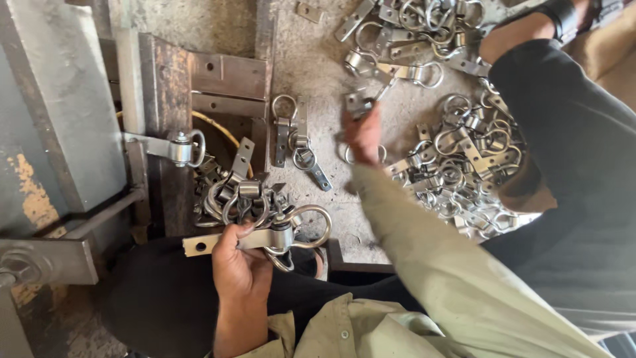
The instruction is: The person assembles metal components using a mechanical press and by hand, picking up small metal pieces and connecting them to larger ring-like fixtures.
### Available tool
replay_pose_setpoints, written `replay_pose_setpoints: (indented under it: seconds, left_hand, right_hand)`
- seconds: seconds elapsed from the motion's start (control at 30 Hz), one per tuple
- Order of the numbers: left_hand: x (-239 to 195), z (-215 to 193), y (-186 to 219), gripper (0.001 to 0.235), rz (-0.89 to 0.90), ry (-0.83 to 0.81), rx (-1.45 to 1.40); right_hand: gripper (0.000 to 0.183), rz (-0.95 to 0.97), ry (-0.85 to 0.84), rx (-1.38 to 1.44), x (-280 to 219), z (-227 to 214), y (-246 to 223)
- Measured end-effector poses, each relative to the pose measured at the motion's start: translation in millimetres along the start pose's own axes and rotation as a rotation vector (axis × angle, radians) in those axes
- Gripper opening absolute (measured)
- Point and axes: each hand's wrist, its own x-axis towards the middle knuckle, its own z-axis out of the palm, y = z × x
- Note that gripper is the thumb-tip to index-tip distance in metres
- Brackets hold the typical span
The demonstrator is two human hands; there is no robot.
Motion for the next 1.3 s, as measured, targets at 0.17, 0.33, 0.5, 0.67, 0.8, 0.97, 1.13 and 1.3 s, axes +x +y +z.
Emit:
replay_pose_setpoints:
  seconds: [0.17, 0.33, 0.5, 0.67, 0.8, 0.97, 1.13, 1.3]
  left_hand:
    - [-0.3, 5.9, -0.9, 0.016, 0.012, 0.019, -0.003]
    - [1.9, -2.1, -4.5, 0.015, 0.005, 0.069, -0.01]
    - [6.8, 2.8, -5.8, 0.016, 0.006, 0.078, 0.007]
    - [9.6, 2.6, -7.5, 0.012, -0.025, 0.115, 0.018]
    - [11.7, 0.3, -9.8, 0.012, -0.014, 0.061, -0.014]
    - [11.7, -5.6, -13.7, 0.013, 0.018, -0.071, -0.045]
    - [7.2, 1.1, -12.0, 0.014, 0.032, -0.147, -0.062]
    - [-1.3, 6.7, -9.1, 0.02, 0.028, -0.219, -0.072]
  right_hand:
    - [0.07, 0.067, -0.757, 0.246, 28.7, -42.2, -54.0]
    - [0.07, 0.199, -0.624, 0.135, 101.7, -7.9, -16.5]
    - [0.088, 0.069, -1.004, 0.06, 146.9, -4.2, -29.0]
    - [0.069, 0.012, -0.924, 0.101, 126.6, 23.2, -36.9]
    - [0.046, -0.024, -0.844, 0.226, 119.0, 42.7, -33.2]
    - [0.042, 0.037, -1.047, 0.918, 157.7, -11.5, -37.2]
    - [0.038, 0.944, -1.23, 1.619, 162.9, -53.5, -21.1]
    - [0.021, 1.092, -1.325, 1.115, 82.2, -2.2, 14.0]
